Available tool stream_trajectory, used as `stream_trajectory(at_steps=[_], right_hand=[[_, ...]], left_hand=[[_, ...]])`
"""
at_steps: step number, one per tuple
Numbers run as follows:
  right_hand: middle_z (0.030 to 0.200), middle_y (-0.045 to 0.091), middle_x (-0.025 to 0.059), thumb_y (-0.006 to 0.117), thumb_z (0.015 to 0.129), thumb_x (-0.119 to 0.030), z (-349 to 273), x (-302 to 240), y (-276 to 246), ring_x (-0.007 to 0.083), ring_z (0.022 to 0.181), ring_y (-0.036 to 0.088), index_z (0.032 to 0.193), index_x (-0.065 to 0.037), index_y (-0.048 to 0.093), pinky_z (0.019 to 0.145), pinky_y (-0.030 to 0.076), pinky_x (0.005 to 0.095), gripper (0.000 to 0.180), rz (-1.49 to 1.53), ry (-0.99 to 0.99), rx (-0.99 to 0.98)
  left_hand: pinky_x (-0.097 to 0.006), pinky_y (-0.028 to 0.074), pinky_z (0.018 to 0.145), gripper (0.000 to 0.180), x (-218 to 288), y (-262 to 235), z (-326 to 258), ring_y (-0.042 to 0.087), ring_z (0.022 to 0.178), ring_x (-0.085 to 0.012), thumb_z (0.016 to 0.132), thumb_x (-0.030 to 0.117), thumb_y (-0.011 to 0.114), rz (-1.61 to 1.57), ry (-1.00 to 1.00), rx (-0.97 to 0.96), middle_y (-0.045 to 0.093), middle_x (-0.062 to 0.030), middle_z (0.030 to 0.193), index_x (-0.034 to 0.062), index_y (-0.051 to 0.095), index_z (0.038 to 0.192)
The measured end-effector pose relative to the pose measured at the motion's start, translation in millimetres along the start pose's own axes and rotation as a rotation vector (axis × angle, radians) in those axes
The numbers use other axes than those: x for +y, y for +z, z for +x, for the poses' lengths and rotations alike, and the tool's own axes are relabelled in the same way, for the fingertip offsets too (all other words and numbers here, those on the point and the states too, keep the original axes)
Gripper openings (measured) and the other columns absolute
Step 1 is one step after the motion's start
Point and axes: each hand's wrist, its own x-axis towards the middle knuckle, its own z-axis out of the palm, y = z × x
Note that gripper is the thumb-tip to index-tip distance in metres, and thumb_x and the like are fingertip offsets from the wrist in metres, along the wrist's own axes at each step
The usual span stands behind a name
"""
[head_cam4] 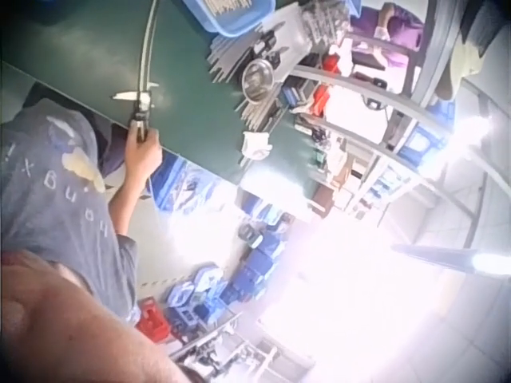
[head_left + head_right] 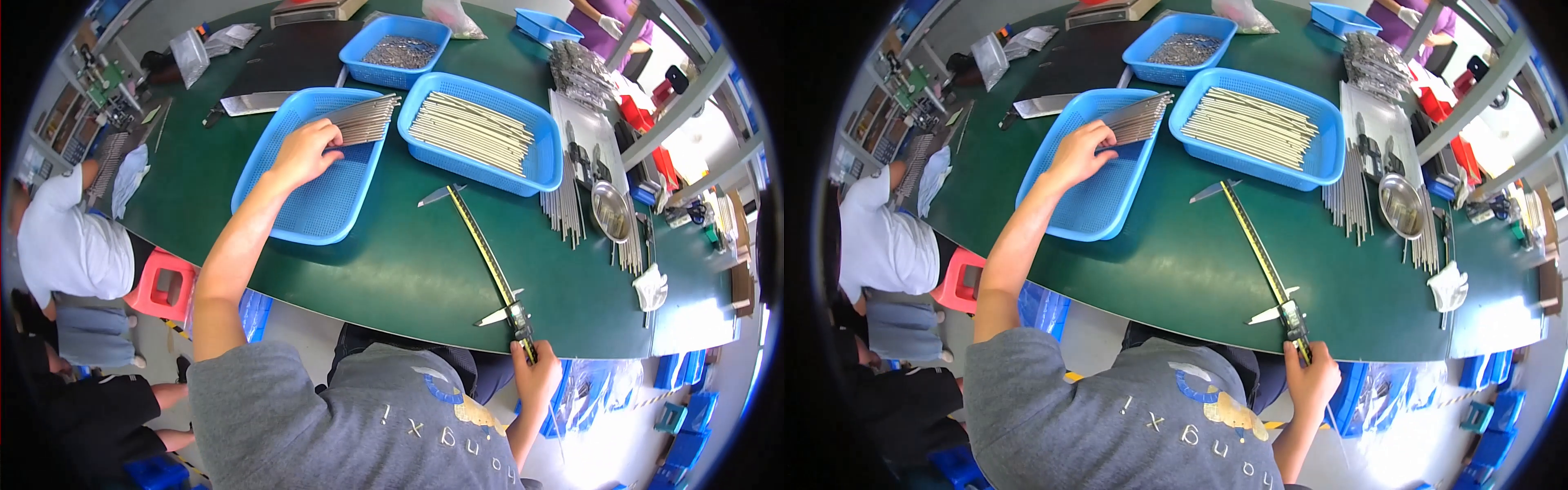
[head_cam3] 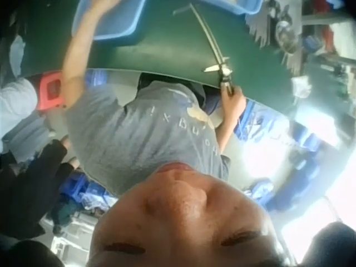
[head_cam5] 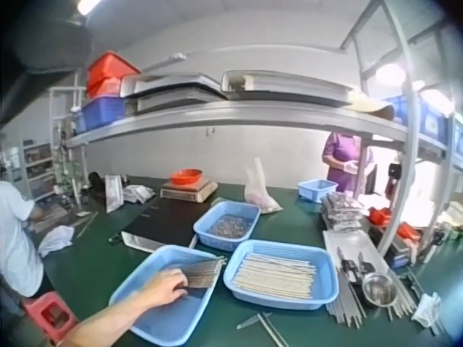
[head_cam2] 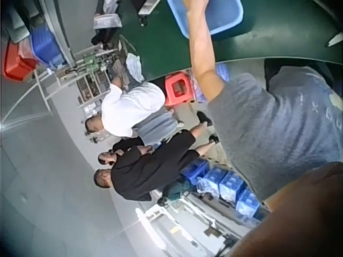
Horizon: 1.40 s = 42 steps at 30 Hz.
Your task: Measuring the length of metal rods using a digital caliper at a factory workbench.
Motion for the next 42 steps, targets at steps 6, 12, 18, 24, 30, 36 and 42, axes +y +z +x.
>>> stream_trajectory(at_steps=[6,12,18,24,30,36,42], right_hand=[[0.057,0.057,0.0132,0.071,0.076,-0.035,-5,-9,-6,0.0340,0.053,0.058,0.078,-0.005,0.056,0.051,0.044,0.0407,0.034,-0.088,-0.014,-0.010],[0.058,0.057,0.0113,0.072,0.077,-0.032,-13,-15,-11,0.0303,0.052,0.058,0.093,-0.009,0.056,0.050,0.043,0.0389,0.032,-0.007,-0.010,-0.007],[0.061,0.058,0.0113,0.072,0.077,-0.030,-19,-12,-8,0.0258,0.050,0.057,0.101,-0.007,0.061,0.049,0.042,0.0350,0.034,0.030,-0.004,0.019],[0.063,0.057,0.0094,0.072,0.077,-0.024,-29,-11,-9,0.0184,0.047,0.050,0.109,-0.006,0.065,0.047,0.039,0.0302,0.038,0.074,-0.040,0.061],[0.062,0.055,0.0078,0.074,0.075,-0.021,-35,-10,-7,0.0165,0.046,0.047,0.109,-0.005,0.066,0.047,0.038,0.0291,0.038,0.079,-0.031,0.092],[0.063,0.055,0.0078,0.074,0.074,-0.021,-35,-10,-7,0.0163,0.047,0.047,0.109,-0.006,0.066,0.046,0.038,0.0291,0.039,0.086,-0.018,0.083],[0.062,0.055,0.0079,0.074,0.074,-0.020,-36,-8,-5,0.0160,0.046,0.047,0.109,-0.006,0.066,0.046,0.038,0.0288,0.039,0.086,-0.022,0.082]], left_hand=[[-0.042,0.048,0.065,0.015,-8,15,10,0.058,0.080,-0.0317,0.071,0.000,0.061,0.265,0.155,0.036,0.057,-0.0106,0.082,0.0062,0.052,0.081],[-0.042,0.047,0.062,0.019,1,6,14,0.058,0.073,-0.0344,0.068,-0.003,0.060,0.141,0.164,0.085,0.055,-0.0118,0.079,0.0055,0.051,0.082],[-0.033,0.052,0.069,0.023,83,-6,7,0.064,0.080,-0.0282,0.071,-0.006,0.065,-0.040,0.411,0.357,0.062,-0.0103,0.086,0.0038,0.057,0.090],[-0.033,0.054,0.078,0.018,175,59,-35,0.060,0.083,-0.0181,0.074,0.013,0.065,-0.253,1.015,0.290,0.060,-0.0017,0.089,0.0099,0.062,0.091],[-0.035,0.054,0.080,0.015,170,99,-47,0.059,0.085,-0.0182,0.074,0.012,0.063,-0.272,0.986,0.199,0.059,-0.0016,0.090,0.0098,0.060,0.088],[-0.036,0.053,0.081,0.014,166,102,-45,0.058,0.086,-0.0185,0.073,0.012,0.063,-0.272,0.958,0.167,0.058,-0.0022,0.090,0.0098,0.060,0.087],[-0.035,0.056,0.079,0.019,163,100,-42,0.061,0.085,-0.0208,0.070,0.008,0.063,-0.279,0.921,0.113,0.060,-0.0057,0.090,0.0073,0.063,0.090]])
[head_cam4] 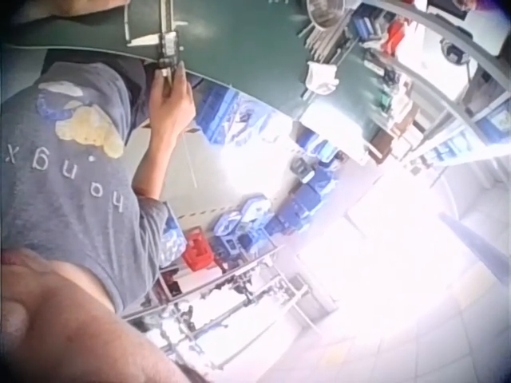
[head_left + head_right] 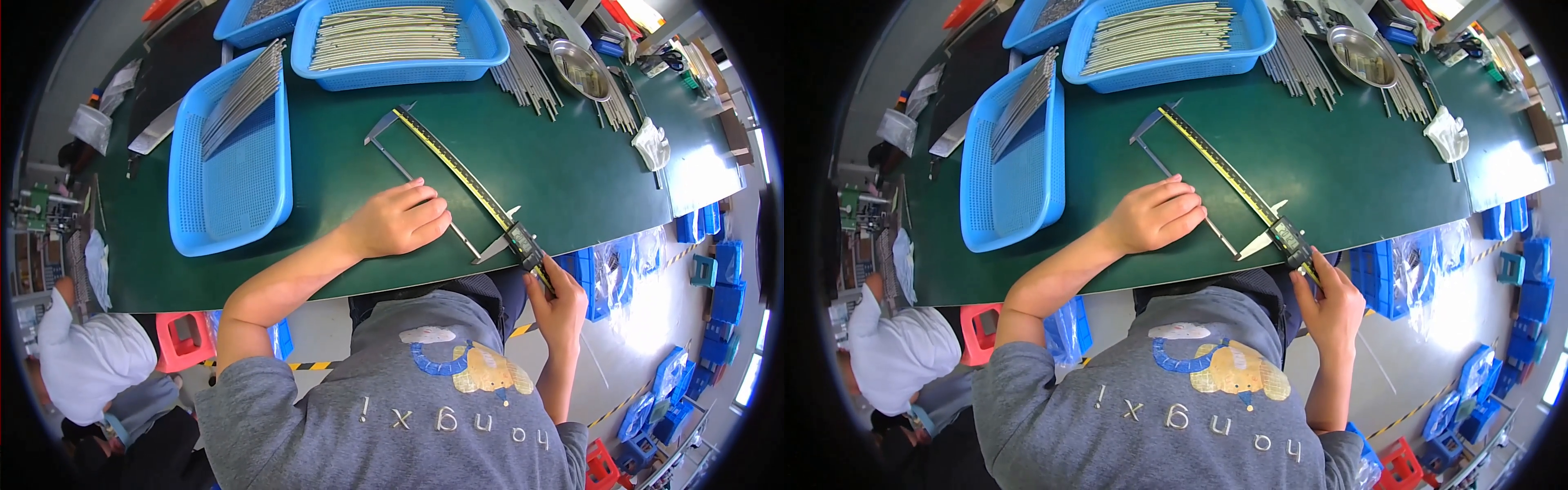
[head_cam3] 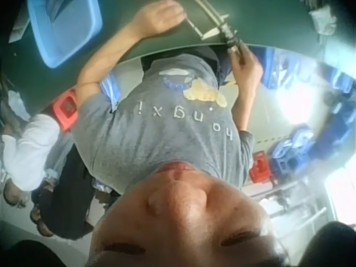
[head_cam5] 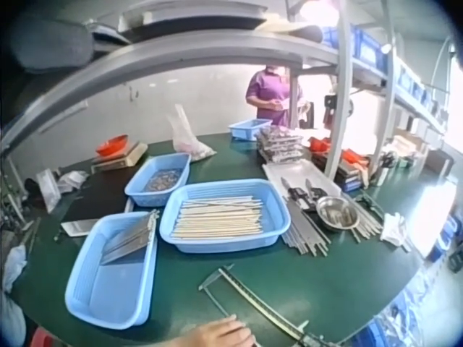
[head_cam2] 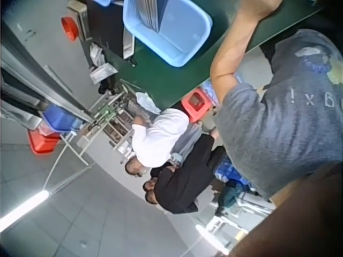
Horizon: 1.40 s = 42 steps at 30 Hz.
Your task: Measuring the length of metal rods using a digital caliper at a factory workbench.
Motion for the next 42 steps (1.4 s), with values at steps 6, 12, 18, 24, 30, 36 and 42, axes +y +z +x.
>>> stream_trajectory(at_steps=[6,12,18,24,30,36,42], right_hand=[[0.059,0.052,0.0073,0.074,0.074,-0.020,0,-2,0,0.0165,0.045,0.045,0.110,-0.006,0.066,0.045,0.037,0.0296,0.039,0.013,-0.016,0.021],[0.057,0.049,0.0068,0.073,0.075,-0.020,-3,-6,-2,0.0176,0.044,0.045,0.111,-0.007,0.066,0.045,0.037,0.0303,0.039,-0.013,-0.017,0.001],[0.060,0.052,0.0076,0.071,0.076,-0.020,-5,-6,-3,0.0192,0.046,0.048,0.111,-0.007,0.065,0.046,0.039,0.0314,0.038,-0.024,-0.005,-0.021],[0.074,0.062,0.0088,0.067,0.080,-0.025,-10,-13,-6,0.0235,0.056,0.059,0.096,-0.007,0.061,0.051,0.045,0.0342,0.024,-0.001,0.054,-0.097],[0.073,0.062,0.0088,0.066,0.081,-0.030,-15,-12,-2,0.0265,0.057,0.060,0.091,-0.007,0.061,0.052,0.045,0.0364,0.026,-0.035,0.083,-0.094],[0.072,0.062,0.0095,0.065,0.082,-0.032,-16,-8,-2,0.0274,0.058,0.060,0.088,-0.006,0.060,0.052,0.045,0.0374,0.027,-0.073,0.045,-0.096],[0.070,0.062,0.0089,0.066,0.082,-0.034,-13,-7,-2,0.0275,0.057,0.060,0.086,-0.006,0.060,0.051,0.045,0.0370,0.028,-0.084,0.040,-0.090]], left_hand=[[-0.035,0.056,0.078,0.020,-1,1,2,0.061,0.085,-0.0210,0.069,0.007,0.062,-0.021,-0.008,-0.040,0.060,-0.0059,0.090,0.0061,0.063,0.089],[-0.037,0.054,0.079,0.019,-1,4,0,0.058,0.086,-0.0198,0.068,0.009,0.063,-0.017,0.003,-0.045,0.057,-0.0034,0.089,0.0074,0.061,0.087],[-0.034,0.055,0.079,0.019,-2,4,3,0.061,0.086,-0.0205,0.070,0.007,0.061,-0.064,-0.032,-0.095,0.060,-0.0054,0.089,0.0059,0.064,0.089],[-0.034,0.055,0.079,0.018,-5,-5,7,0.061,0.084,-0.0217,0.070,0.005,0.060,-0.064,-0.078,-0.149,0.061,-0.0059,0.088,0.0065,0.065,0.088],[-0.033,0.055,0.078,0.018,-7,-4,6,0.061,0.085,-0.0191,0.068,0.006,0.063,-0.076,-0.058,-0.173,0.060,-0.0034,0.089,0.0073,0.063,0.086],[-0.036,0.054,0.079,0.023,-5,-4,7,0.062,0.083,-0.0250,0.066,-0.002,0.060,-0.120,-0.092,-0.192,0.062,-0.0071,0.087,0.0049,0.064,0.088],[-0.035,0.054,0.077,0.023,-6,-4,6,0.062,0.082,-0.0258,0.065,-0.003,0.060,-0.124,-0.103,-0.186,0.062,-0.0072,0.087,0.0047,0.063,0.086]])
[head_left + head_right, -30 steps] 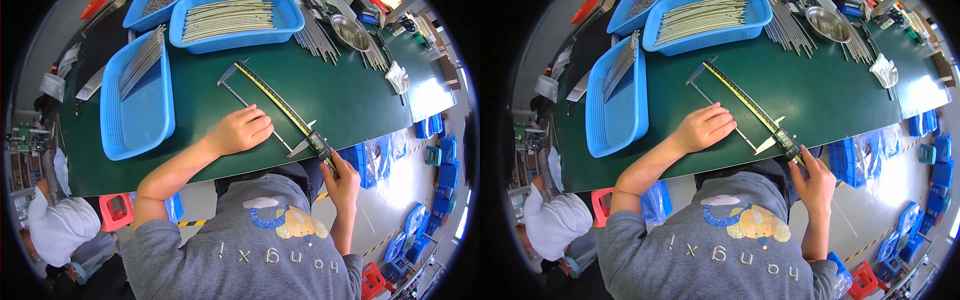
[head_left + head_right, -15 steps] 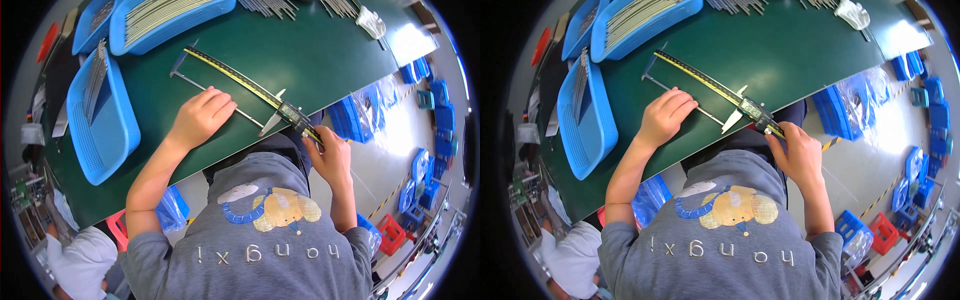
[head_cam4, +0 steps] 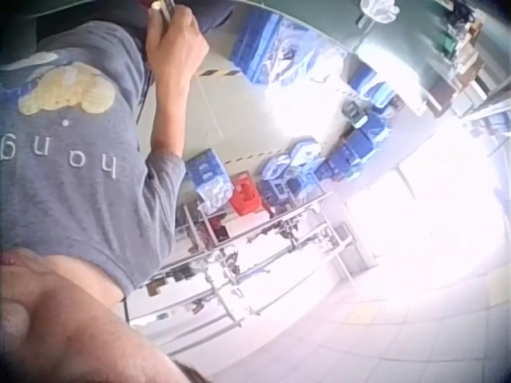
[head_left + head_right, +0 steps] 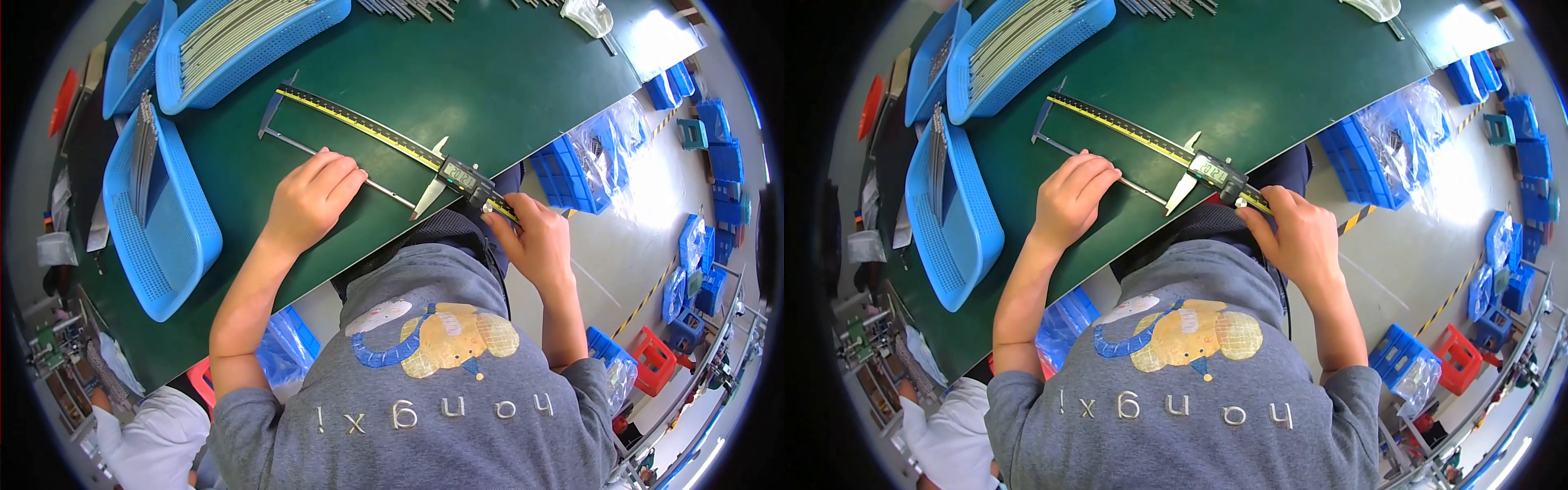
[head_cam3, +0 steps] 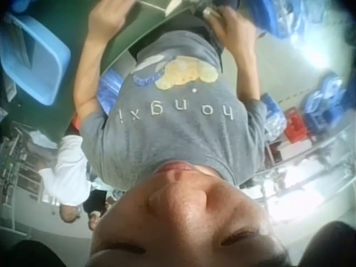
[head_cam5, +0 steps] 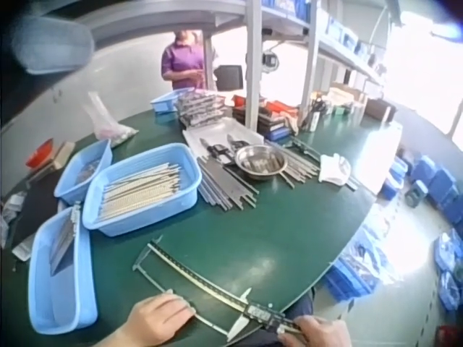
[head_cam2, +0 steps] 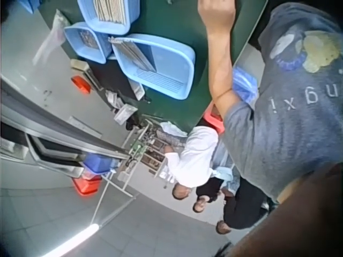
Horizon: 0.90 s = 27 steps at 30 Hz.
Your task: Measuring the length of metal rods using a digital caliper at a factory workbench.
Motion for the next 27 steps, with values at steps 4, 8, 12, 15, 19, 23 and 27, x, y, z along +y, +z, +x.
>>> stream_trajectory(at_steps=[4,8,12,15,19,23,27], right_hand=[[0.066,0.061,0.0082,0.067,0.081,-0.037,1.0,0.7,1.9,0.0273,0.056,0.059,0.083,-0.007,0.060,0.050,0.045,0.0368,0.031,0.004,0.028,-0.005],[0.064,0.060,0.0079,0.067,0.080,-0.040,2.6,1.7,4.8,0.0272,0.055,0.059,0.081,-0.008,0.060,0.049,0.044,0.0370,0.033,0.009,0.041,0.010],[0.065,0.060,0.0081,0.067,0.080,-0.041,3.4,1.6,3.7,0.0281,0.055,0.059,0.080,-0.008,0.060,0.050,0.045,0.0376,0.034,0.011,0.058,-0.004],[0.066,0.060,0.0087,0.067,0.080,-0.041,1.5,2.7,5.4,0.0290,0.056,0.059,0.080,-0.007,0.059,0.050,0.045,0.0381,0.035,0.007,0.040,0.008],[0.067,0.060,0.0097,0.067,0.078,-0.042,1.6,-0.9,4.6,0.0296,0.058,0.060,0.080,-0.007,0.059,0.051,0.045,0.0383,0.036,0.014,0.061,0.011],[0.069,0.061,0.0103,0.068,0.075,-0.047,1.7,-2.2,4.6,0.0298,0.060,0.061,0.082,-0.007,0.059,0.052,0.046,0.0391,0.041,0.003,0.077,-0.019],[0.069,0.061,0.0100,0.068,0.075,-0.049,2.9,0.1,5.5,0.0297,0.061,0.061,0.082,-0.007,0.060,0.054,0.047,0.0396,0.043,-0.007,0.081,-0.025]], left_hand=[[-0.034,0.055,0.076,0.020,-1.8,0.2,-0.3,0.062,0.083,-0.0235,0.067,0.001,0.061,0.023,0.005,0.000,0.061,-0.0059,0.087,0.0053,0.064,0.086],[-0.034,0.054,0.076,0.017,-1.9,-1.1,1.2,0.062,0.084,-0.0223,0.068,0.004,0.061,0.033,0.008,-0.005,0.061,-0.0051,0.087,0.0062,0.064,0.085],[-0.034,0.054,0.075,0.018,-3.3,-0.5,2.6,0.062,0.082,-0.0231,0.068,0.002,0.060,-0.002,0.011,0.003,0.061,-0.0058,0.086,0.0060,0.063,0.085],[-0.035,0.054,0.075,0.018,-2.5,-0.5,2.9,0.062,0.082,-0.0235,0.068,0.001,0.061,-0.015,0.006,0.011,0.061,-0.0061,0.086,0.0058,0.063,0.085],[-0.035,0.054,0.075,0.017,-2.1,-1.5,2.6,0.063,0.082,-0.0237,0.070,0.000,0.062,-0.028,0.001,0.016,0.061,-0.0064,0.085,0.0051,0.063,0.085],[-0.035,0.054,0.075,0.017,-3.1,-2.0,1.2,0.063,0.081,-0.0238,0.070,0.000,0.062,-0.022,0.003,0.007,0.061,-0.0065,0.085,0.0047,0.064,0.086],[-0.036,0.054,0.075,0.017,-4.3,0.1,3.7,0.063,0.082,-0.0242,0.070,0.000,0.062,-0.033,0.011,0.006,0.061,-0.0065,0.085,0.0047,0.064,0.086]])
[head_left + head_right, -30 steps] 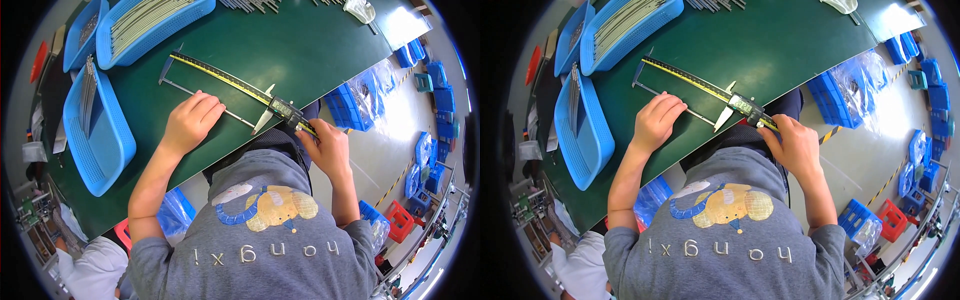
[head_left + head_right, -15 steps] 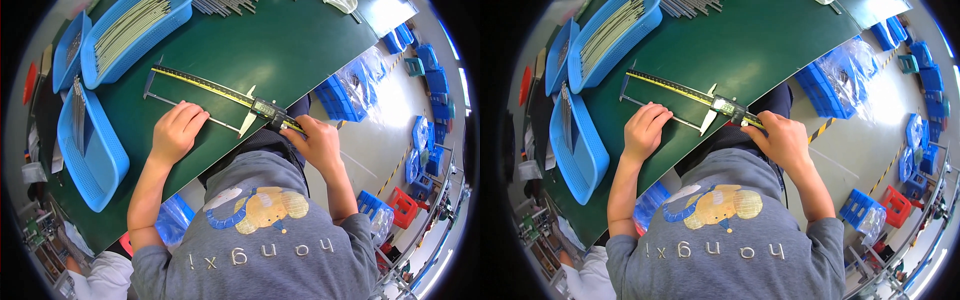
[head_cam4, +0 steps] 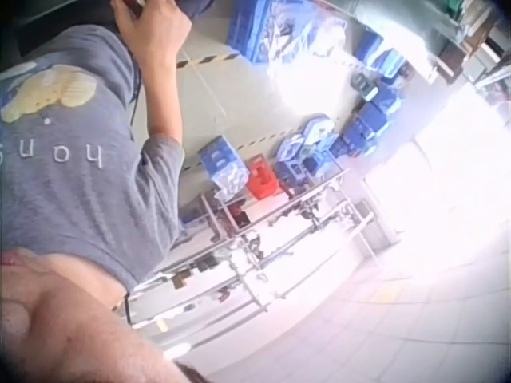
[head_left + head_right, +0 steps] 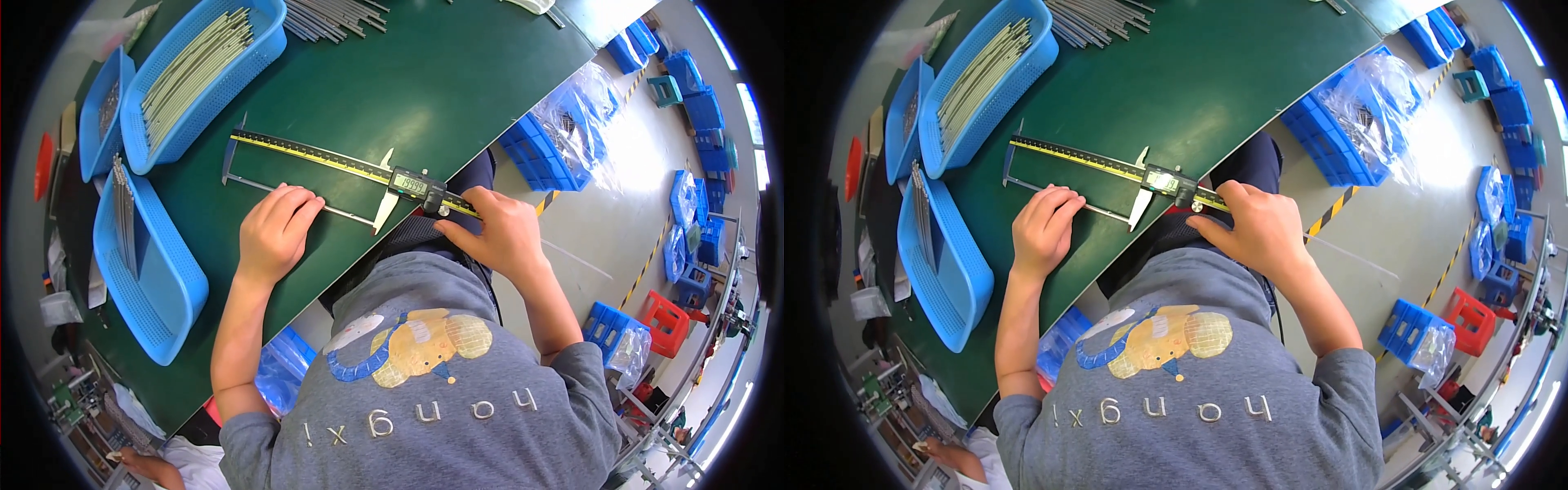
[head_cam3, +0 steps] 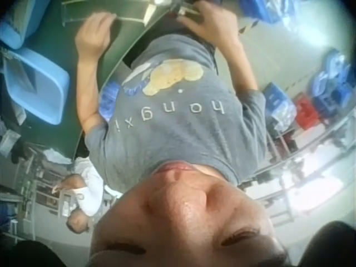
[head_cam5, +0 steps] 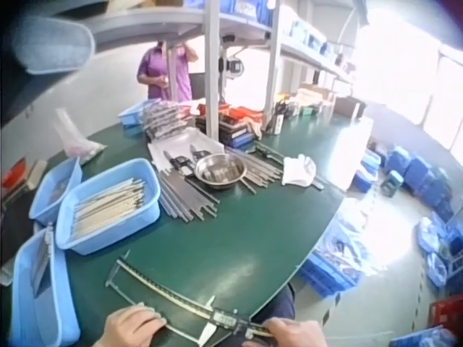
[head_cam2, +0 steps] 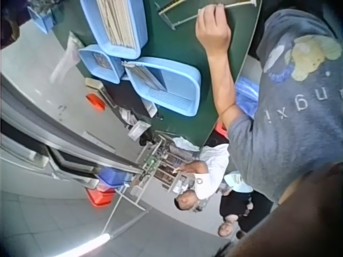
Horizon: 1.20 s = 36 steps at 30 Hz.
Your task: Measuring the length of metal rods using a digital caliper at a factory workbench.
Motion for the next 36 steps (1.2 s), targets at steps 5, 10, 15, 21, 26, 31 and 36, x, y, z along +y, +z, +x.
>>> stream_trajectory(at_steps=[5,10,15,21,26,31,36], right_hand=[[0.066,0.060,0.0102,0.068,0.075,-0.048,6,0,1,0.0302,0.059,0.061,0.080,-0.007,0.060,0.052,0.046,0.0394,0.042,-0.020,-0.002,0.010],[0.059,0.057,0.0098,0.071,0.074,-0.037,10,0,-1,0.0296,0.052,0.057,0.079,-0.007,0.060,0.047,0.043,0.0380,0.032,-0.020,-0.100,0.077],[0.054,0.054,0.0099,0.075,0.071,-0.028,21,9,-11,0.0270,0.048,0.055,0.078,-0.005,0.061,0.046,0.041,0.0354,0.028,-0.014,-0.163,0.126],[0.057,0.058,0.0105,0.074,0.072,-0.034,43,5,-5,0.0294,0.050,0.058,0.078,-0.005,0.060,0.047,0.044,0.0375,0.033,-0.013,-0.232,0.132],[0.060,0.059,0.0144,0.074,0.072,-0.032,50,4,-1,0.0330,0.055,0.059,0.075,-0.004,0.060,0.051,0.045,0.0398,0.032,-0.033,-0.252,0.105],[0.062,0.059,0.0161,0.074,0.072,-0.032,59,21,5,0.0368,0.059,0.059,0.073,-0.004,0.058,0.053,0.045,0.0429,0.032,-0.018,-0.377,0.163],[0.060,0.056,0.0162,0.074,0.072,-0.029,70,26,5,0.0329,0.054,0.055,0.069,0.000,0.057,0.053,0.043,0.0417,0.034,0.033,-0.418,0.165]], left_hand=[[-0.035,0.055,0.075,0.017,-1,-3,-1,0.063,0.081,-0.0244,0.070,0.002,0.063,0.028,0.002,-0.006,0.061,-0.0067,0.086,0.0047,0.064,0.087],[-0.034,0.054,0.072,0.018,3,-14,2,0.062,0.081,-0.0225,0.070,0.007,0.064,0.101,0.085,0.046,0.060,-0.0055,0.088,0.0067,0.063,0.088],[-0.032,0.051,0.061,0.021,-17,-52,53,0.062,0.077,-0.0247,0.068,0.000,0.061,0.289,-0.058,0.281,0.061,-0.0079,0.085,0.0054,0.065,0.088],[-0.037,0.050,0.065,0.023,-114,-47,77,0.060,0.083,-0.0275,0.072,-0.004,0.054,0.370,-0.330,0.279,0.060,-0.0055,0.088,0.0082,0.063,0.089],[-0.042,0.048,0.074,0.019,-148,-34,72,0.061,0.090,-0.0316,0.076,0.004,0.054,0.237,-0.682,0.124,0.063,-0.0097,0.094,0.0106,0.068,0.086],[-0.048,0.046,0.063,0.011,-157,-12,63,0.061,0.072,-0.0386,0.071,0.010,0.056,0.087,-0.743,0.202,0.061,-0.0213,0.073,0.0056,0.066,0.073],[-0.048,0.049,0.071,0.016,-120,-16,70,0.062,0.082,-0.0346,0.080,0.016,0.051,0.144,-0.806,0.218,0.064,-0.0140,0.086,0.0064,0.064,0.078]])
